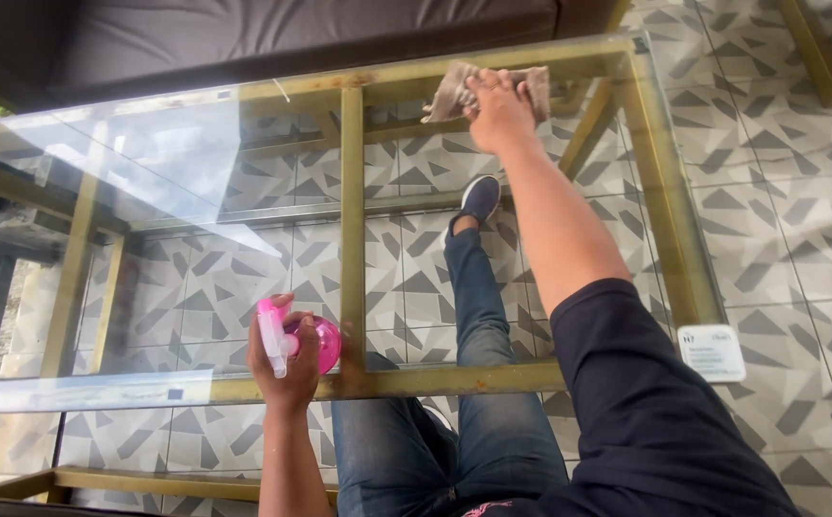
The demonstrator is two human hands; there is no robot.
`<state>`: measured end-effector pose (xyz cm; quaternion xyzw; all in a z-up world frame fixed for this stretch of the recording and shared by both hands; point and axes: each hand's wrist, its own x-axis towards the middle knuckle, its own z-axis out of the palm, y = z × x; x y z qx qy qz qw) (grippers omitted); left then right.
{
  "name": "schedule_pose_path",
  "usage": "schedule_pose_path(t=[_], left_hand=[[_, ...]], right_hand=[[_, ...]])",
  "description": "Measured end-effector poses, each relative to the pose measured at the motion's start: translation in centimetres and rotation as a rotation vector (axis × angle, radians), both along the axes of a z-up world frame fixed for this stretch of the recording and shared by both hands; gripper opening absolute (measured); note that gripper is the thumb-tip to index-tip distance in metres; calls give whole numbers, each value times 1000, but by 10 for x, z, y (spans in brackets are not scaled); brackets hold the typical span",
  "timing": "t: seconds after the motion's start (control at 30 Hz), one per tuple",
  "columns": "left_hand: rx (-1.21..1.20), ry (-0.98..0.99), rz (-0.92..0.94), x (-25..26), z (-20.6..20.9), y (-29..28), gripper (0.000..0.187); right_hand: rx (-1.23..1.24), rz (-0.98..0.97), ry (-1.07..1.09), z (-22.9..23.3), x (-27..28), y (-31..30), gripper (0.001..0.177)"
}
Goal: Cleaning a glass coffee table using a spray bottle and a cloth while sitting on a sofa.
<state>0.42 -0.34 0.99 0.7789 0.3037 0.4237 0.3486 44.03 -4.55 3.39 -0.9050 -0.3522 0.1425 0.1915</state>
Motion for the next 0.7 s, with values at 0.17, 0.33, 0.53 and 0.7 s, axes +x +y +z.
schedule_pose_path(t=[0.17, 0.33, 0.53, 0.7], left_hand=[[18, 53, 20, -2, 4, -1, 27], [42, 43, -9, -4, 1, 0, 27], [-14, -78, -55, -3, 5, -6, 27], [50, -112, -94, -2, -5, 0, 27]], right_hand=[[-35, -229, -16, -10, 31, -89, 55], [-202, -261, -37, 0, -26, -129, 60], [-263, -109, -95, -9, -110, -179, 61], [-262, 84, -130, -38, -171, -226, 65]])
